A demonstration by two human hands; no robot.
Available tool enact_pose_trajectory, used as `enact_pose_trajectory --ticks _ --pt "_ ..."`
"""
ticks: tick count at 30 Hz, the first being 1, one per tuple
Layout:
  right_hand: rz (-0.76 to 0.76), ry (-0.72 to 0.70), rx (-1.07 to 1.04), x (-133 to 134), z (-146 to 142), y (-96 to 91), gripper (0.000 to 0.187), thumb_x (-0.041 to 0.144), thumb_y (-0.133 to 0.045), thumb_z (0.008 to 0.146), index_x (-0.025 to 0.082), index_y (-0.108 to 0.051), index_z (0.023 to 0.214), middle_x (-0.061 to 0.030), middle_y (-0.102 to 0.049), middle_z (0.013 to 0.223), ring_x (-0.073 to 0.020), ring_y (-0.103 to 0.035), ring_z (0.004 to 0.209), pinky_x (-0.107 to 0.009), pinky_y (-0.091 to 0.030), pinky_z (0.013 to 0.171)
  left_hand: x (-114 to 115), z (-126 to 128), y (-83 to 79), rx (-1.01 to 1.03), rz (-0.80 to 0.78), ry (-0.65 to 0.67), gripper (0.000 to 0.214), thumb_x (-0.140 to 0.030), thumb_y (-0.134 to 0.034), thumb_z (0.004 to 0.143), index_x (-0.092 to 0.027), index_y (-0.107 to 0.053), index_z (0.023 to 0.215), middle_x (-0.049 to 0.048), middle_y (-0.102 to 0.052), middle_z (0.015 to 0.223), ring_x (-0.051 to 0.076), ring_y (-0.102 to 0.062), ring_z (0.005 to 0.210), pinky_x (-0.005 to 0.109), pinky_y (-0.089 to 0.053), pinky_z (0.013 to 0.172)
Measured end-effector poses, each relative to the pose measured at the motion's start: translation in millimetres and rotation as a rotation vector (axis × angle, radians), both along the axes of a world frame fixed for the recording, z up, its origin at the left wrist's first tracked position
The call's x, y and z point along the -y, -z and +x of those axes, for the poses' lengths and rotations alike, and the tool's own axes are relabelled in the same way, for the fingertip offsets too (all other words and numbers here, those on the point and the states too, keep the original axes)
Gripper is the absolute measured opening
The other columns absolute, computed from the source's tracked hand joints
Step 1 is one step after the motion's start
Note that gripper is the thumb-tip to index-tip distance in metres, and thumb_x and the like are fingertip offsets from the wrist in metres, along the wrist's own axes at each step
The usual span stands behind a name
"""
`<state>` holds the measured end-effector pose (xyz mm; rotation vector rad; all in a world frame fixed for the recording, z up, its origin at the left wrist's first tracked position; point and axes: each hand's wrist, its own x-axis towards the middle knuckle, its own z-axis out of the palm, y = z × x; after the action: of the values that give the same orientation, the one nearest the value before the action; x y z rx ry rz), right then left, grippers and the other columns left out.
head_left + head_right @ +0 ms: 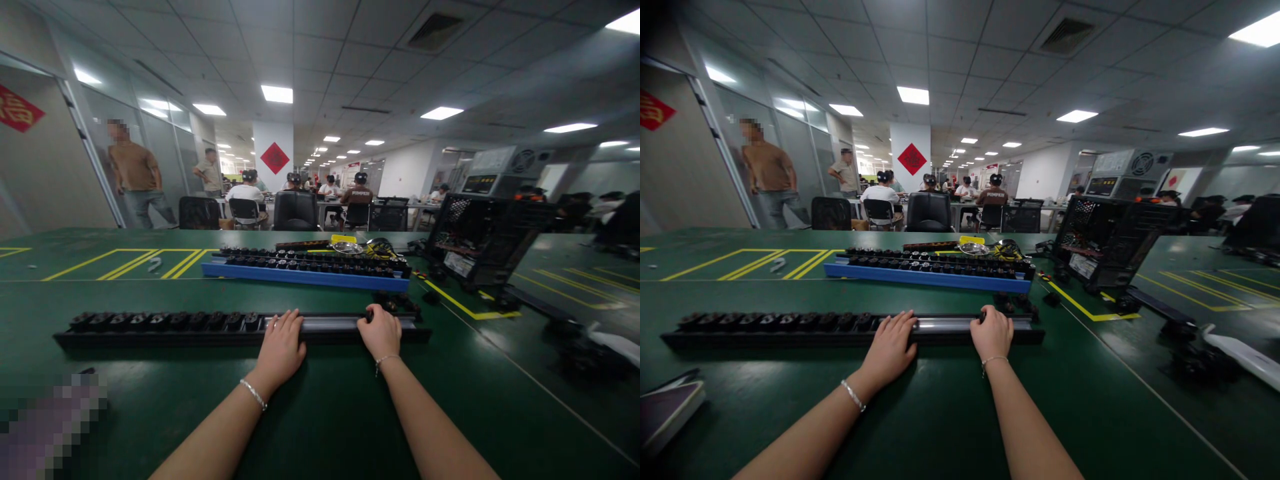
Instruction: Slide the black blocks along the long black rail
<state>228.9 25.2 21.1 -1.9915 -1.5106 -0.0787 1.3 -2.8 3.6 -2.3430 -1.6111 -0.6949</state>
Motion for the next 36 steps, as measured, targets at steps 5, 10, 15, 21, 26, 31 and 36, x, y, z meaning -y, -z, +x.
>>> enact_pose_trajectory --ticks 5,10,15,21,26,31,36 --pt "0.005 0.019 -0.004 -1.4 7.7 0.7 0.025 0.024 -0.049 0.072 0.019 -0.058 0.095 -0.0054 -0.065 0.093 -0.0219 -0.054 0.099 -0.035 -0.028 0.092 0.6 0.8 -1.3 0.003 0.006 0.003 0.044 -0.023 -0.049 0.079 -0.017 -0.054 0.122 0.0087 -0.050 0.136 0.025 -0.041 0.128 0.046 -0.027 0.110" --pt "-0.005 0.019 0.000 -0.9 11.6 -1.0 0.024 0.025 -0.048 0.072 0.020 -0.058 0.093 -0.0052 -0.064 0.093 -0.0219 -0.053 0.099 -0.036 -0.028 0.092 1.9 1.1 -3.9 0.004 -0.001 0.000 0.045 -0.023 -0.050 0.078 -0.017 -0.054 0.122 0.0093 -0.050 0.136 0.025 -0.042 0.128 0.046 -0.028 0.110" --pt "-0.004 0.023 0.002 -1.5 12.4 -1.4 0.025 0.026 -0.049 0.071 0.020 -0.059 0.093 -0.0051 -0.064 0.092 -0.0220 -0.053 0.099 -0.036 -0.028 0.092 1.6 0.6 -3.1 0.002 0.001 0.004 0.045 -0.023 -0.050 0.078 -0.018 -0.054 0.122 0.0089 -0.049 0.137 0.025 -0.041 0.128 0.046 -0.027 0.110" --pt "0.000 0.053 0.016 -0.8 18.1 -2.0 0.026 0.024 -0.050 0.071 0.020 -0.059 0.094 -0.0058 -0.065 0.094 -0.0225 -0.053 0.099 -0.036 -0.028 0.092 0.5 0.7 -1.7 0.005 0.000 0.004 0.045 -0.024 -0.050 0.078 -0.018 -0.054 0.123 0.0090 -0.049 0.137 0.025 -0.041 0.129 0.046 -0.027 0.110" --pt "-0.001 0.057 0.017 -0.4 22.0 -2.0 0.025 0.025 -0.050 0.071 0.020 -0.059 0.094 -0.0058 -0.065 0.094 -0.0226 -0.053 0.099 -0.035 -0.029 0.090 1.0 1.0 -2.4 0.003 -0.001 0.001 0.045 -0.023 -0.050 0.078 -0.018 -0.054 0.123 0.0093 -0.050 0.136 0.025 -0.042 0.128 0.047 -0.027 0.110" --pt "0.011 0.065 0.021 -2.4 22.3 -0.5 0.024 0.023 -0.050 0.070 0.020 -0.060 0.092 -0.0065 -0.065 0.095 -0.0230 -0.053 0.099 -0.035 -0.030 0.088 1.4 1.4 -2.5 0.005 0.005 0.002 0.045 -0.023 -0.050 0.078 -0.019 -0.054 0.122 0.0090 -0.050 0.136 0.025 -0.042 0.128 0.047 -0.028 0.109" --pt "0.016 0.070 0.008 -2.7 24.6 -0.8 0.025 0.022 -0.050 0.070 0.020 -0.060 0.092 -0.0066 -0.065 0.097 -0.0234 -0.053 0.101 -0.035 -0.030 0.090 1.1 1.2 -2.3 0.006 0.002 0.003 0.045 -0.024 -0.049 0.078 -0.018 -0.054 0.122 0.0091 -0.050 0.136 0.026 -0.042 0.128 0.047 -0.028 0.110"
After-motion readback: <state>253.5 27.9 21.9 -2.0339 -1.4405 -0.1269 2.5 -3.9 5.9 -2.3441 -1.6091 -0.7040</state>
